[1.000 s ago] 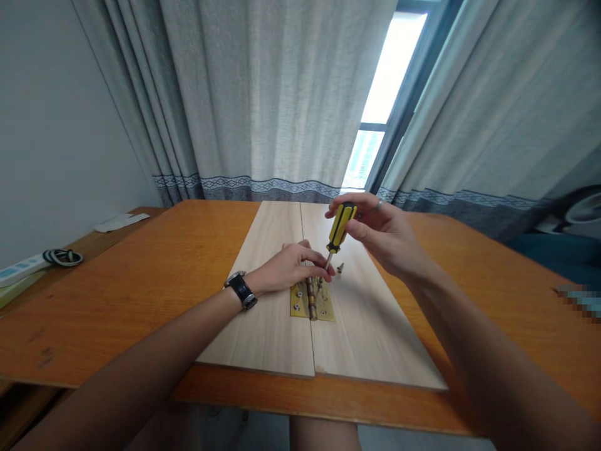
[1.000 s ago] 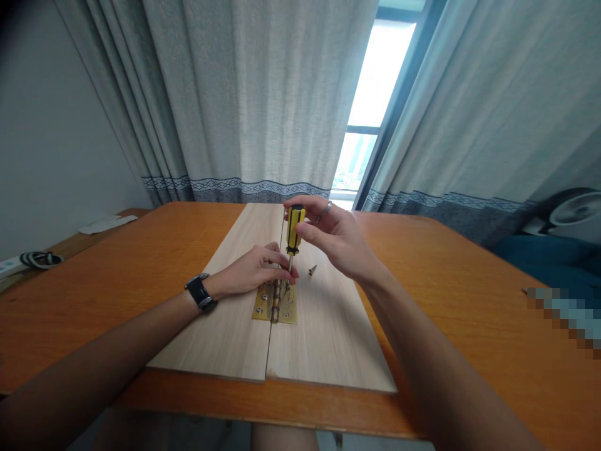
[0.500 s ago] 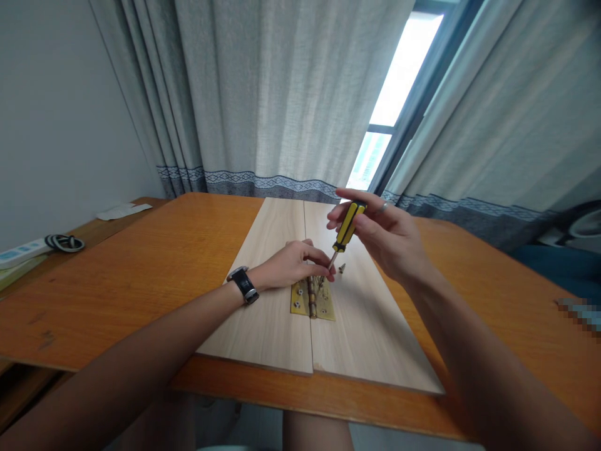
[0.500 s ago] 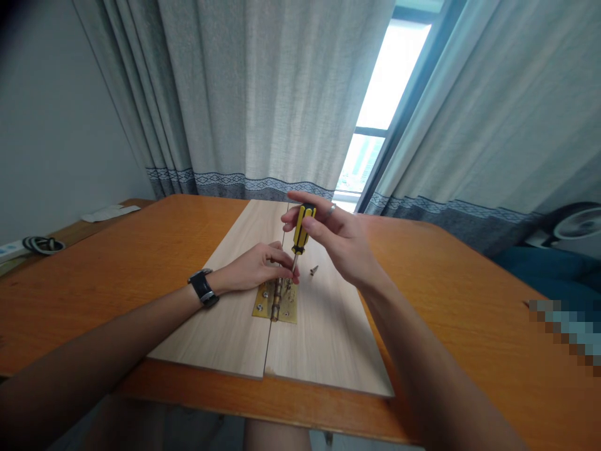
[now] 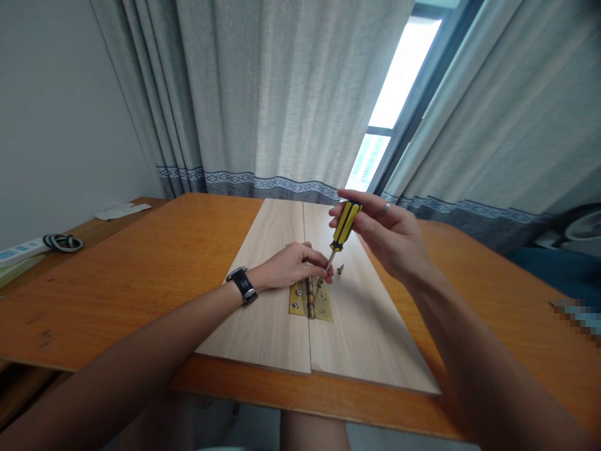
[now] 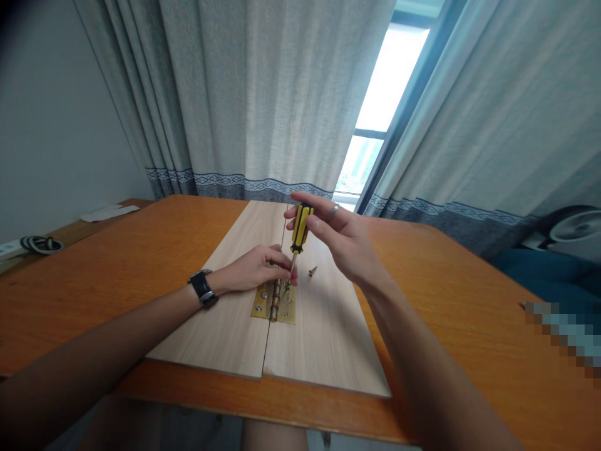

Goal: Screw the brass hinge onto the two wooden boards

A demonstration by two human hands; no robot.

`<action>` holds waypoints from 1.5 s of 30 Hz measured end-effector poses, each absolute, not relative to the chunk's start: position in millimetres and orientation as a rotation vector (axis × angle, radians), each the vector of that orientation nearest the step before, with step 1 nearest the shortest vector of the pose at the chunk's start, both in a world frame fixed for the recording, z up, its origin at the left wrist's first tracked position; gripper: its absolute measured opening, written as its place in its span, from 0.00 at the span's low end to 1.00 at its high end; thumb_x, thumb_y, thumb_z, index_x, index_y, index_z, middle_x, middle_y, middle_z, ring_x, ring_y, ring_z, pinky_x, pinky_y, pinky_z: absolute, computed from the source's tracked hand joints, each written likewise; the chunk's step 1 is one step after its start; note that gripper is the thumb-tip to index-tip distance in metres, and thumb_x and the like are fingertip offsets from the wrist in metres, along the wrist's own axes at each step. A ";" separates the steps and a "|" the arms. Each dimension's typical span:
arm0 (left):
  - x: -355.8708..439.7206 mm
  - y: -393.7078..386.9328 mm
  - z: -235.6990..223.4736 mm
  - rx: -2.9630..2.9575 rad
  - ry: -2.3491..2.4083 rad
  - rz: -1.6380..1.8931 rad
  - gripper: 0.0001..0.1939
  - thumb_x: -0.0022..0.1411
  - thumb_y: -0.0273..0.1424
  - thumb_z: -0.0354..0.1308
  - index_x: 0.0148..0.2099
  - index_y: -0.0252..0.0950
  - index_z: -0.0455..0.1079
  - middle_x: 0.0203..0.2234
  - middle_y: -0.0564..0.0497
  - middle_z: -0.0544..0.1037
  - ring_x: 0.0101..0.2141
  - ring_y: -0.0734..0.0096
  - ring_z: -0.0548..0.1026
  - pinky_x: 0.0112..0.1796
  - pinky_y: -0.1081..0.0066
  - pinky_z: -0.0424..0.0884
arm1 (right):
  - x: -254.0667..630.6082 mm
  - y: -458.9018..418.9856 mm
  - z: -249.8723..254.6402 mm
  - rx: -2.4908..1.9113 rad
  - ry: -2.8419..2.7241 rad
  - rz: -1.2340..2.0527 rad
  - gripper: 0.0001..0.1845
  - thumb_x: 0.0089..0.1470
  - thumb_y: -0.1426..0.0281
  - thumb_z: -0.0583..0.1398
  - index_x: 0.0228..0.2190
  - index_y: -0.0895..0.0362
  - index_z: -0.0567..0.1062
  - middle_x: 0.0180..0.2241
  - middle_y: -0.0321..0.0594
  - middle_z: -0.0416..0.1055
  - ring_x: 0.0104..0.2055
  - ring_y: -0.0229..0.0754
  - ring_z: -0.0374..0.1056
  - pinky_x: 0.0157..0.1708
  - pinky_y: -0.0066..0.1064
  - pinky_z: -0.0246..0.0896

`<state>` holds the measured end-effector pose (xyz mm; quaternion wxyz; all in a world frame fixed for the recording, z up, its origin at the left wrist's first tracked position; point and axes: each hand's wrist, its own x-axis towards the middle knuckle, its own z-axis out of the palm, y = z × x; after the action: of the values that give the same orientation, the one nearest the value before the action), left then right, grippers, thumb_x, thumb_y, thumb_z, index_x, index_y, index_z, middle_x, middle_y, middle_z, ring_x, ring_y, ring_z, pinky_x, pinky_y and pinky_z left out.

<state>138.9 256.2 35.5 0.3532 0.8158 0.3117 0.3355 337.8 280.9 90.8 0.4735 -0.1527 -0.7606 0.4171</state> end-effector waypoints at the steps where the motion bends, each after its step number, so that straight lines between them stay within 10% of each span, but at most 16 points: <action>1: 139.0 256.1 35.2 2.106 0.802 0.872 0.10 0.66 0.29 0.57 0.38 0.36 0.81 0.37 0.49 0.82 0.42 0.65 0.73 0.47 0.67 0.67 | 338.7 282.0 91.2 -0.381 -1.864 1.017 0.19 0.60 0.61 0.63 0.52 0.49 0.75 0.45 0.40 0.77 0.44 0.44 0.74 0.48 0.44 0.71; 9: 140.7 253.4 35.3 2.084 0.792 0.871 0.10 0.65 0.27 0.58 0.39 0.36 0.81 0.37 0.49 0.82 0.42 0.65 0.72 0.46 0.68 0.67 | 328.4 282.0 90.7 -0.457 -1.702 0.859 0.23 0.35 0.65 0.77 0.31 0.53 0.73 0.27 0.31 0.68 0.28 0.36 0.68 0.25 0.27 0.68; 17: 138.1 255.8 34.0 2.088 0.804 0.840 0.10 0.66 0.29 0.57 0.39 0.36 0.81 0.35 0.49 0.81 0.42 0.64 0.71 0.46 0.69 0.68 | 337.7 281.5 89.5 -0.348 -1.881 1.067 0.21 0.61 0.57 0.60 0.53 0.50 0.75 0.44 0.42 0.74 0.46 0.44 0.71 0.46 0.41 0.69; 28: 140.1 254.5 31.5 1.994 0.834 0.862 0.08 0.63 0.31 0.60 0.38 0.38 0.82 0.35 0.49 0.75 0.40 0.66 0.71 0.45 0.70 0.69 | 326.1 284.1 81.0 -0.421 -1.710 0.944 0.15 0.48 0.64 0.72 0.37 0.53 0.76 0.29 0.33 0.68 0.28 0.35 0.64 0.27 0.28 0.65; 35: 138.8 259.0 27.1 1.980 0.790 0.836 0.10 0.65 0.31 0.58 0.39 0.37 0.82 0.36 0.48 0.76 0.44 0.63 0.71 0.48 0.69 0.69 | 331.0 283.3 78.9 -0.423 -1.844 1.131 0.18 0.63 0.59 0.59 0.51 0.52 0.75 0.43 0.44 0.74 0.45 0.44 0.70 0.46 0.39 0.66; 39: 139.0 258.7 27.0 1.989 0.805 0.820 0.10 0.64 0.31 0.59 0.40 0.36 0.81 0.38 0.47 0.76 0.45 0.63 0.71 0.47 0.70 0.69 | 329.9 285.8 77.8 -0.419 -1.791 1.142 0.13 0.55 0.61 0.67 0.41 0.53 0.78 0.34 0.38 0.73 0.36 0.40 0.69 0.38 0.33 0.67; 45: 139.8 256.2 29.2 1.998 0.799 0.788 0.11 0.66 0.29 0.56 0.40 0.36 0.81 0.38 0.49 0.78 0.43 0.66 0.71 0.48 0.71 0.67 | 331.7 284.6 77.1 -0.447 -1.792 1.149 0.22 0.55 0.62 0.67 0.51 0.50 0.75 0.35 0.35 0.70 0.34 0.35 0.64 0.34 0.27 0.64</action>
<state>139.8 256.2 29.2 0.4124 0.7943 0.3175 0.3134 331.7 284.6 77.1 0.4645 -0.1821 -0.7297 0.4676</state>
